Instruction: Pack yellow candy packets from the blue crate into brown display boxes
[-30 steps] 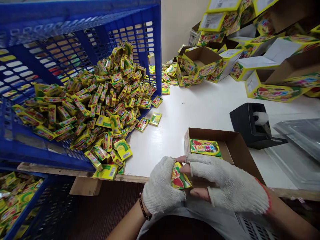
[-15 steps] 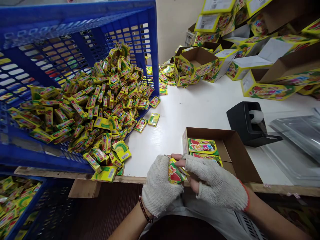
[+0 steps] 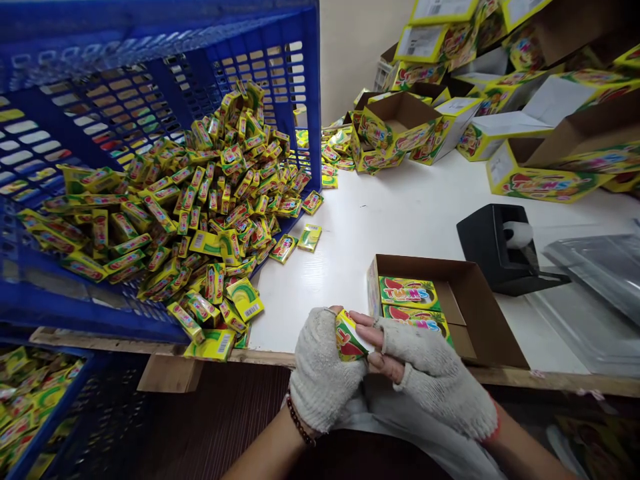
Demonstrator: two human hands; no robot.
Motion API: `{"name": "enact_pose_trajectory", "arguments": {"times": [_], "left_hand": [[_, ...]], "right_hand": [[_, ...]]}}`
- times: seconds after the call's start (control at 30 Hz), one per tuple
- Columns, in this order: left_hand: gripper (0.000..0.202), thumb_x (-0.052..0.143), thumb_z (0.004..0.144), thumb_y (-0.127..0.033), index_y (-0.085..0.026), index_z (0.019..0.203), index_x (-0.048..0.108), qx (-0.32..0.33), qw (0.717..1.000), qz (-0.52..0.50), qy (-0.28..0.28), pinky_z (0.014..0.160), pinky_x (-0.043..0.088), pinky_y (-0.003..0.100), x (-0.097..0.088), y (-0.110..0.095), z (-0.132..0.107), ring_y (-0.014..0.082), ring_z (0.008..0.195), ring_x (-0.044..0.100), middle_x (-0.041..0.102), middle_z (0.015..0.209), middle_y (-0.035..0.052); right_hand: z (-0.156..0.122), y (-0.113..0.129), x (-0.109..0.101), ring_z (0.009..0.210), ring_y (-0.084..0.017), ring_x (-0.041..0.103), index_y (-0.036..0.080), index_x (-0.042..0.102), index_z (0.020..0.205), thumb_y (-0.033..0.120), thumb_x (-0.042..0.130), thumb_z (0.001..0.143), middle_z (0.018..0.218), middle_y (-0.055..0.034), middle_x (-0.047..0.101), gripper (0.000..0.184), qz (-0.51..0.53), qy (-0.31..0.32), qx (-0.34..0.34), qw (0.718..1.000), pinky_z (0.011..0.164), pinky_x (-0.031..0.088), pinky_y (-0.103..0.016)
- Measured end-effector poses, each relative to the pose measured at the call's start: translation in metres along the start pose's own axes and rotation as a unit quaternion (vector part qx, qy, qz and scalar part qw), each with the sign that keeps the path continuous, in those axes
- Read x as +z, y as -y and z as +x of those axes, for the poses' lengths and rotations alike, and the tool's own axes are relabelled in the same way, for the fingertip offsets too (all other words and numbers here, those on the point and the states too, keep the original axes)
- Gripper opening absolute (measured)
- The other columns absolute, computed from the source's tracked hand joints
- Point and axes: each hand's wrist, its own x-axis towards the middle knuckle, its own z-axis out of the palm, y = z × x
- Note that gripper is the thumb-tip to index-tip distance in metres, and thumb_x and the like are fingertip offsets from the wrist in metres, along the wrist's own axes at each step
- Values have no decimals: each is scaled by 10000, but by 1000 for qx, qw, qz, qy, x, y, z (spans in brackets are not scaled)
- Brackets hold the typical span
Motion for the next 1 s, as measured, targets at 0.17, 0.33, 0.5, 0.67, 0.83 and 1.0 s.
{"name": "enact_pose_trajectory", "arguments": {"times": [0.17, 0.33, 0.5, 0.67, 0.83, 1.0], "left_hand": [[533, 660, 771, -254, -182, 1261, 464, 85, 993, 52, -63, 807, 573, 393, 4, 8, -2, 249, 917, 658, 634, 1021, 99], [532, 611, 805, -258, -180, 1308, 458, 91, 988, 78, -95, 828, 561, 421, 8, 15, -6, 271, 961, 649, 632, 1039, 116], [559, 654, 768, -254, -178, 1288, 461, 71, 992, 64, -81, 842, 564, 413, 8, 16, -4, 260, 964, 648, 616, 1051, 105], [583, 662, 689, -177, -187, 1242, 476, 35, 998, -5, 52, 837, 565, 379, -7, 11, 6, 238, 934, 651, 611, 1023, 74], [539, 643, 698, -167, -203, 1212, 487, 11, 992, -41, 118, 868, 552, 395, -14, 10, 12, 239, 956, 642, 606, 1030, 66], [461, 667, 712, -207, -215, 1143, 505, -17, 986, -40, 159, 857, 550, 410, -15, 9, 13, 245, 943, 636, 609, 1028, 60]], "right_hand": [[-4, 11, 14, 1001, -225, 742, 264, 740, 1183, 226, 632, 909, 1151, -50, 746, 297, -16, -79, 89, 993, 899, 614, -337], [-8, 16, 29, 1046, -223, 726, 276, 715, 1230, 221, 624, 910, 1190, -42, 731, 337, -11, -114, 97, 989, 924, 601, -335], [-11, 14, 26, 1080, -216, 715, 247, 656, 1319, 222, 580, 931, 1234, -58, 722, 396, -15, -59, 124, 990, 933, 597, -330], [-4, 2, -1, 979, -184, 744, 254, 693, 1234, 141, 543, 913, 1112, -47, 771, 372, -72, 14, 24, 997, 878, 609, -282], [5, -2, -13, 968, -188, 744, 265, 565, 1380, 60, 506, 888, 1079, -72, 771, 536, -135, 33, -118, 983, 815, 627, -291], [6, -2, -13, 1029, -209, 731, 226, 522, 1404, 55, 517, 862, 1107, -114, 761, 568, -172, 36, -160, 971, 857, 617, -325]]}}
